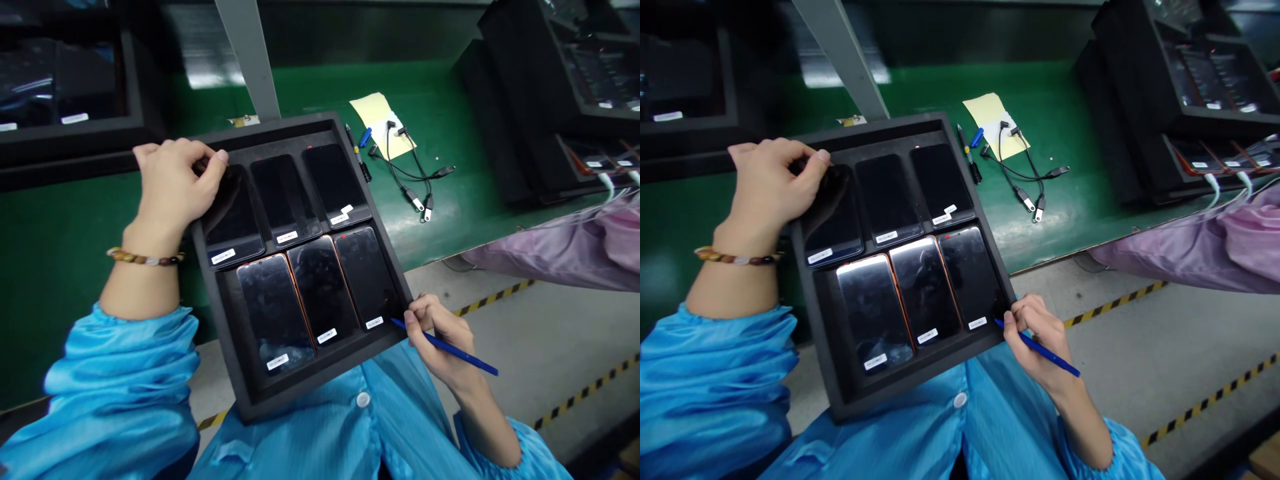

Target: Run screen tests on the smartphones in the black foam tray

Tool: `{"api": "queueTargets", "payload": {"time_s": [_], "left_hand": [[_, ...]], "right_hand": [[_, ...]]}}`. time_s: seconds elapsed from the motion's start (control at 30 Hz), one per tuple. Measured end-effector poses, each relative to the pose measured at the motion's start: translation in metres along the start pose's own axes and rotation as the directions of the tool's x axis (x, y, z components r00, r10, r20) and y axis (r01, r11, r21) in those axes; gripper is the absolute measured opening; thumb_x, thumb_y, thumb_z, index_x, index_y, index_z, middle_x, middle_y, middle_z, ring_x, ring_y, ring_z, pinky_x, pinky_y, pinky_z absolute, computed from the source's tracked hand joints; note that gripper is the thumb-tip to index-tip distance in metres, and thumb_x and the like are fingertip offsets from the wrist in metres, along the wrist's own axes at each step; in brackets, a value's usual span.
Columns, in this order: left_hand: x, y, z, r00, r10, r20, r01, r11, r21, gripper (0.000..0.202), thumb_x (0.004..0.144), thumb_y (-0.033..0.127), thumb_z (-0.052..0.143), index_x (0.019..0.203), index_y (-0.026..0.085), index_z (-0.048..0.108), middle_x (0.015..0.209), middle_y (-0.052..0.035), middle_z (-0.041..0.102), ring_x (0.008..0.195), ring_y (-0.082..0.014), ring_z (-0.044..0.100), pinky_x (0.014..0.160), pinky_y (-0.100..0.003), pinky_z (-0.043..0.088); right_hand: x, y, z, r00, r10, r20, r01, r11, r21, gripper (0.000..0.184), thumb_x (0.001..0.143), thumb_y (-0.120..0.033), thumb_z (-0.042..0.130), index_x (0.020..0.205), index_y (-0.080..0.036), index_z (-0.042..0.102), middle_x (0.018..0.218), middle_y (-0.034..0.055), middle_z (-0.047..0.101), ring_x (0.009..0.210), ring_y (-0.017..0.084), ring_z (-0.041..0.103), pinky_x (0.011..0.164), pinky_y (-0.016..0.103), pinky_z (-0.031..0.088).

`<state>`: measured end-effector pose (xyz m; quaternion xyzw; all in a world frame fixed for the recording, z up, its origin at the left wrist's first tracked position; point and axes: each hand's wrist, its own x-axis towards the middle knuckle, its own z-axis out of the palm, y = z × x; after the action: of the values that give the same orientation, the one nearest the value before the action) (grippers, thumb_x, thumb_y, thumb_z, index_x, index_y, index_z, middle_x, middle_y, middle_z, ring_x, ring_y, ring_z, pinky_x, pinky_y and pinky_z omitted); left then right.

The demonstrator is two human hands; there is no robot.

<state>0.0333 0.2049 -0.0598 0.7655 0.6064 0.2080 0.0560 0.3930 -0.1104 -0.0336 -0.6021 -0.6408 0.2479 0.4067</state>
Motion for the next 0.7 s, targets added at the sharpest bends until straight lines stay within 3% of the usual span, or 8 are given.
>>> {"api": "queueTargets", "payload": {"time_s": [0.13, 0.23, 0.3, 0.33, 0.43, 0.5, 0.6, 0.7], "left_hand": [[0.000, 0.000, 0.000, 1.000, 0.018, 0.019, -0.018, 0.999, 0.033, 0.042, 0.108, 0.047, 0.047, 0.095, 0.015, 0.070, 0.090, -0.0043, 0.066, 0.100, -0.0229, 0.060, 0.113, -0.050, 0.032], [0.000, 0.000, 0.000, 0.998, 0.020, 0.051, -0.022, 0.999, 0.042, 0.042, 0.109, 0.046, 0.047, 0.097, 0.015, 0.072, 0.093, -0.0062, 0.069, 0.100, -0.0241, 0.060, 0.110, -0.048, 0.033], [0.000, 0.000, -0.001, 0.998, 0.016, 0.053, -0.017, 0.999, 0.034, 0.039, 0.108, 0.047, 0.049, 0.094, 0.019, 0.072, 0.093, -0.0077, 0.071, 0.101, -0.0268, 0.062, 0.107, -0.047, 0.035], [-0.001, 0.001, -0.002, 0.999, 0.018, 0.049, -0.019, 1.000, 0.025, 0.038, 0.108, 0.047, 0.049, 0.093, 0.021, 0.072, 0.094, -0.0081, 0.072, 0.102, -0.0280, 0.063, 0.107, -0.047, 0.036], [-0.010, 0.010, -0.008, 0.998, 0.038, 0.050, -0.038, 0.999, -0.016, 0.034, 0.108, 0.046, 0.051, 0.103, 0.023, 0.075, 0.106, -0.0089, 0.075, 0.111, -0.0302, 0.064, 0.109, -0.049, 0.038], [-0.019, 0.023, -0.014, 0.996, 0.060, 0.066, -0.057, 0.997, -0.042, 0.033, 0.108, 0.046, 0.052, 0.119, 0.024, 0.074, 0.120, -0.0095, 0.075, 0.120, -0.0309, 0.063, 0.111, -0.049, 0.041], [-0.036, 0.050, -0.020, 0.989, 0.056, 0.135, -0.060, 0.998, 0.031, 0.041, 0.106, 0.048, 0.058, 0.136, 0.022, 0.070, 0.136, -0.0134, 0.070, 0.128, -0.0345, 0.060, 0.109, -0.049, 0.049], [-0.048, 0.077, -0.022, 0.984, -0.062, 0.165, 0.028, 0.980, 0.197, 0.048, 0.106, 0.039, 0.057, 0.144, 0.012, 0.066, 0.150, -0.0202, 0.063, 0.136, -0.0397, 0.056, 0.112, -0.052, 0.051]], "right_hand": [[-0.005, -0.002, -0.003, 0.996, 0.085, 0.017, -0.086, 0.993, 0.082, 0.042, 0.099, -0.007, 0.065, 0.070, -0.024, 0.040, 0.065, -0.0036, 0.053, 0.071, 0.016, 0.058, 0.071, 0.033, 0.047], [0.007, 0.013, -0.014, 0.977, 0.185, -0.102, -0.177, 0.981, 0.082, 0.035, 0.100, -0.020, 0.072, 0.075, -0.025, 0.049, 0.070, -0.0026, 0.058, 0.070, 0.017, 0.060, 0.065, 0.031, 0.047], [0.028, 0.035, -0.026, 0.970, 0.129, -0.204, -0.149, 0.985, -0.082, 0.023, 0.096, -0.030, 0.080, 0.085, -0.025, 0.060, 0.082, 0.0006, 0.066, 0.077, 0.019, 0.065, 0.071, 0.034, 0.050], [0.042, 0.048, -0.033, 0.978, 0.056, -0.201, -0.100, 0.972, -0.211, 0.018, 0.095, -0.034, 0.081, 0.093, -0.025, 0.066, 0.091, 0.0035, 0.070, 0.087, 0.022, 0.068, 0.080, 0.038, 0.052], [0.084, 0.084, -0.049, 0.997, -0.069, 0.040, 0.080, 0.863, -0.499, 0.018, 0.105, -0.037, 0.064, 0.116, -0.027, 0.074, 0.112, 0.0089, 0.076, 0.108, 0.031, 0.068, 0.098, 0.051, 0.046], [0.108, 0.092, -0.049, 0.995, -0.076, 0.071, 0.104, 0.784, -0.612, 0.028, 0.108, -0.033, 0.053, 0.126, -0.027, 0.074, 0.123, 0.0117, 0.075, 0.113, 0.035, 0.066, 0.099, 0.056, 0.044], [0.138, 0.065, -0.025, 0.994, -0.111, 0.010, 0.095, 0.793, -0.602, 0.032, 0.109, -0.032, 0.050, 0.130, -0.024, 0.072, 0.130, 0.0140, 0.073, 0.119, 0.036, 0.063, 0.102, 0.055, 0.045], [0.165, 0.003, 0.028, 0.956, -0.179, 0.231, 0.266, 0.864, -0.427, 0.036, 0.111, -0.039, 0.049, 0.136, -0.020, 0.068, 0.132, 0.0148, 0.074, 0.125, 0.033, 0.063, 0.106, 0.048, 0.048]]}}
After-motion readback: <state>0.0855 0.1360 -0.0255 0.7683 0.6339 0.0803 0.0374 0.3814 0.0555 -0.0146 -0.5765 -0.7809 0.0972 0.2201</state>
